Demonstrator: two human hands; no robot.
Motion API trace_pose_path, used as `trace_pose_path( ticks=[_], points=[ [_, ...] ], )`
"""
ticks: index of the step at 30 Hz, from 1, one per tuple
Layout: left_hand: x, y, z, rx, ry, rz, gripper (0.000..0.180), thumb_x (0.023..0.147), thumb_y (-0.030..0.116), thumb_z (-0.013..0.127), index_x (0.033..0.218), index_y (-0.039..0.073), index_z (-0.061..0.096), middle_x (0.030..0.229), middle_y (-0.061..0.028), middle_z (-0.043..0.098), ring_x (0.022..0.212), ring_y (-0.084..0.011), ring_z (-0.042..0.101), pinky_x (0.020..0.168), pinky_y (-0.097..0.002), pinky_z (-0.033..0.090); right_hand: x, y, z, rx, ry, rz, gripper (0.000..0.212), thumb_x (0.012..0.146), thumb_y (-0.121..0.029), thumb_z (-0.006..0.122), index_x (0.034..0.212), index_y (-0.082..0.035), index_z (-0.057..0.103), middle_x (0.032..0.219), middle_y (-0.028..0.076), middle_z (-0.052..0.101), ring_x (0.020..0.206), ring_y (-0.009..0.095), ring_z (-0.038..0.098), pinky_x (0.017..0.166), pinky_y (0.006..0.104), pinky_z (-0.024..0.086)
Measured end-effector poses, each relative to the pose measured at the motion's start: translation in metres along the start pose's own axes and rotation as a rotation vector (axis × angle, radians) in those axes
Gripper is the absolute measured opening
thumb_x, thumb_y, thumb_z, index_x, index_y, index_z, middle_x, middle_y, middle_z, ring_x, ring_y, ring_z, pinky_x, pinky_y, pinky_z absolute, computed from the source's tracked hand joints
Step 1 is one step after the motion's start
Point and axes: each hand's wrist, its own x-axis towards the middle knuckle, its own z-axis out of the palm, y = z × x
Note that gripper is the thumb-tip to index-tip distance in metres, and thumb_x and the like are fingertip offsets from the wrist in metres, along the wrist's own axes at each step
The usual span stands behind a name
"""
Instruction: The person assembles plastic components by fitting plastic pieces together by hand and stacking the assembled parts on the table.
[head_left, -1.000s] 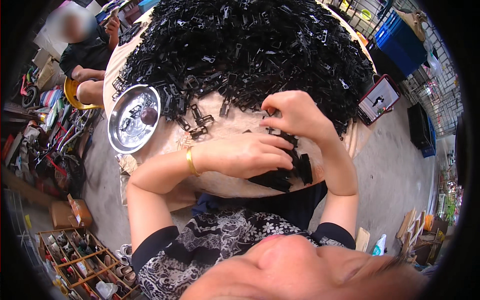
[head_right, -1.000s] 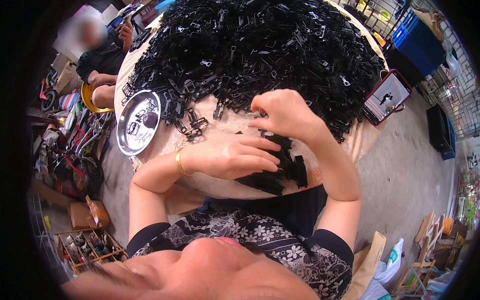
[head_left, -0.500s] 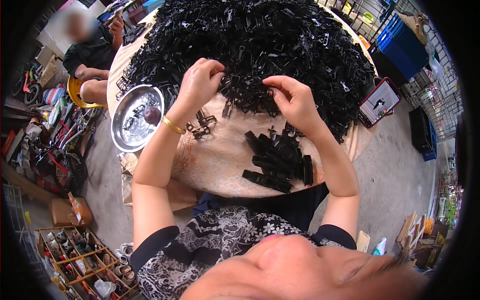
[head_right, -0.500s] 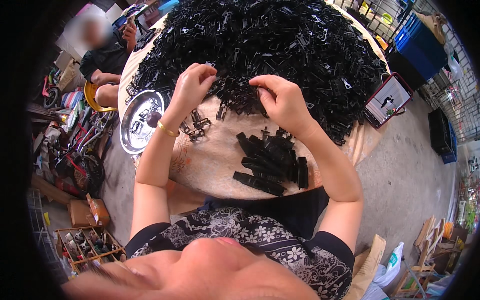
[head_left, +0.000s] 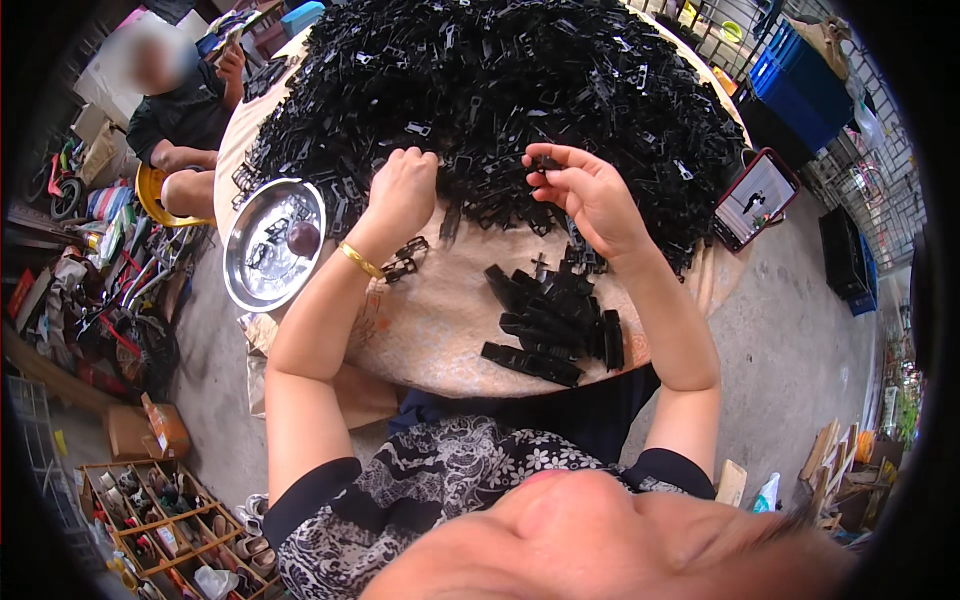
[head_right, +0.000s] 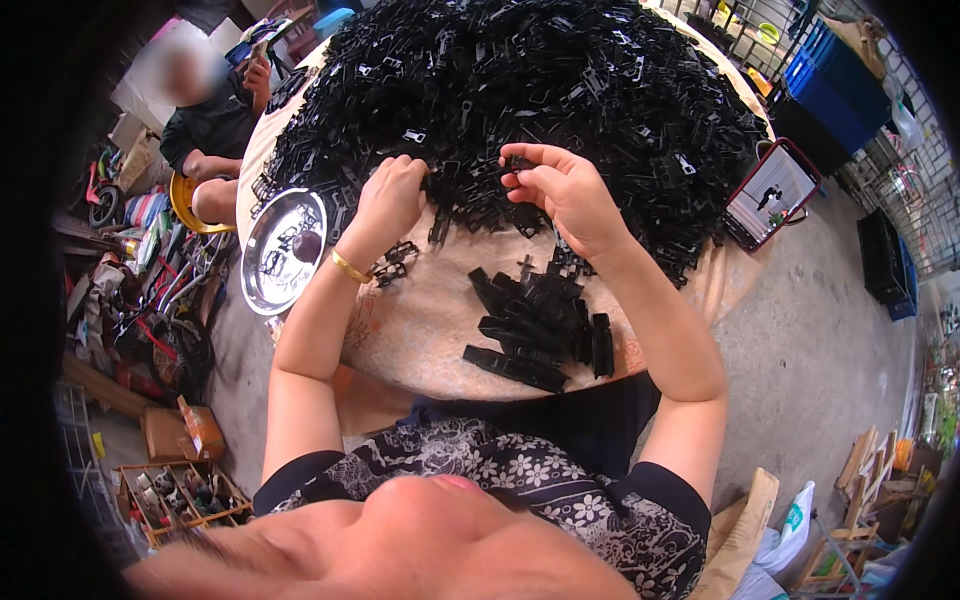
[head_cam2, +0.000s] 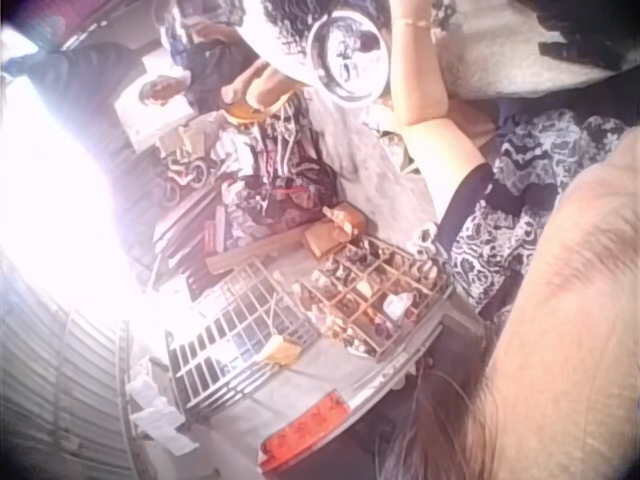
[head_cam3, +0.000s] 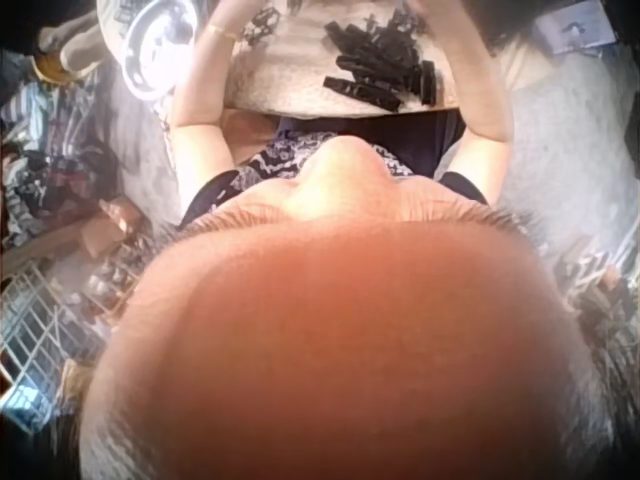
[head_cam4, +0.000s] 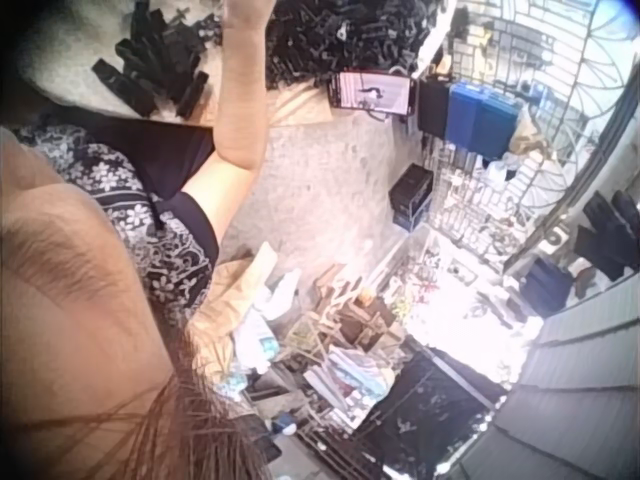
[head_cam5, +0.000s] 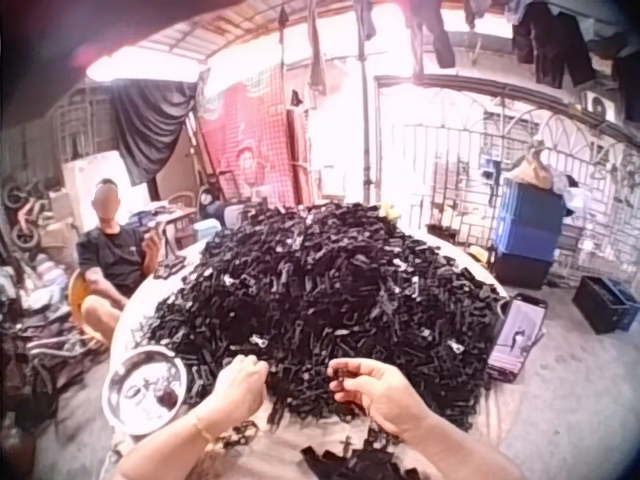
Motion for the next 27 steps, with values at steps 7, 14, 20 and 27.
trace_pose_path(
  ticks=[7,14,20,27],
  points=[
    [0.005,0.02,-0.031,-0.409,0.236,-0.138,0.029,0.075,0.007,0.066,0.102,0.0,0.055,0.085,-0.0112,0.061,0.067,-0.0192,0.057,0.063,-0.0321,0.048,-0.001,0.003,0.003,-0.106,0.003,0.038,0.025,0.092,-0.006,0.048,0.113,0.002,0.059,0.101,0.008,0.063,0.082,0.011,0.06,0.073,0.0245,0.051],
    [-0.007,0.05,-0.025,-1.761,-0.352,-0.353,0.03,0.088,0.012,0.061,0.116,0.002,0.053,0.09,-0.0029,0.058,0.074,-0.0116,0.063,0.069,-0.0253,0.055,-0.004,0.012,0.008,-0.809,0.102,-0.723,0.023,0.086,0.003,0.055,0.106,-0.002,0.064,0.1,0.006,0.063,0.08,0.012,0.059,0.067,0.0213,0.047],
    [-0.012,0.053,-0.009,-1.992,-0.348,-0.472,0.027,0.088,0.007,0.057,0.112,-0.004,0.052,0.098,-0.0094,0.058,0.088,-0.0209,0.063,0.086,-0.0319,0.053,-0.005,0.016,0.021,-0.977,-0.023,-0.827,0.021,0.081,0.003,0.057,0.1,-0.001,0.065,0.097,0.013,0.061,0.085,0.025,0.061,0.074,0.0309,0.05],
    [-0.012,0.048,-0.011,-2.036,-0.39,-0.474,0.023,0.09,0.005,0.052,0.112,-0.002,0.054,0.1,-0.0089,0.06,0.097,-0.0186,0.061,0.093,-0.0344,0.05,0.0,0.018,0.012,-1.014,-0.077,-0.867,0.022,0.077,0.001,0.061,0.099,0.0,0.063,0.098,0.015,0.063,0.09,0.03,0.06,0.08,0.0355,0.049]
  ],
)
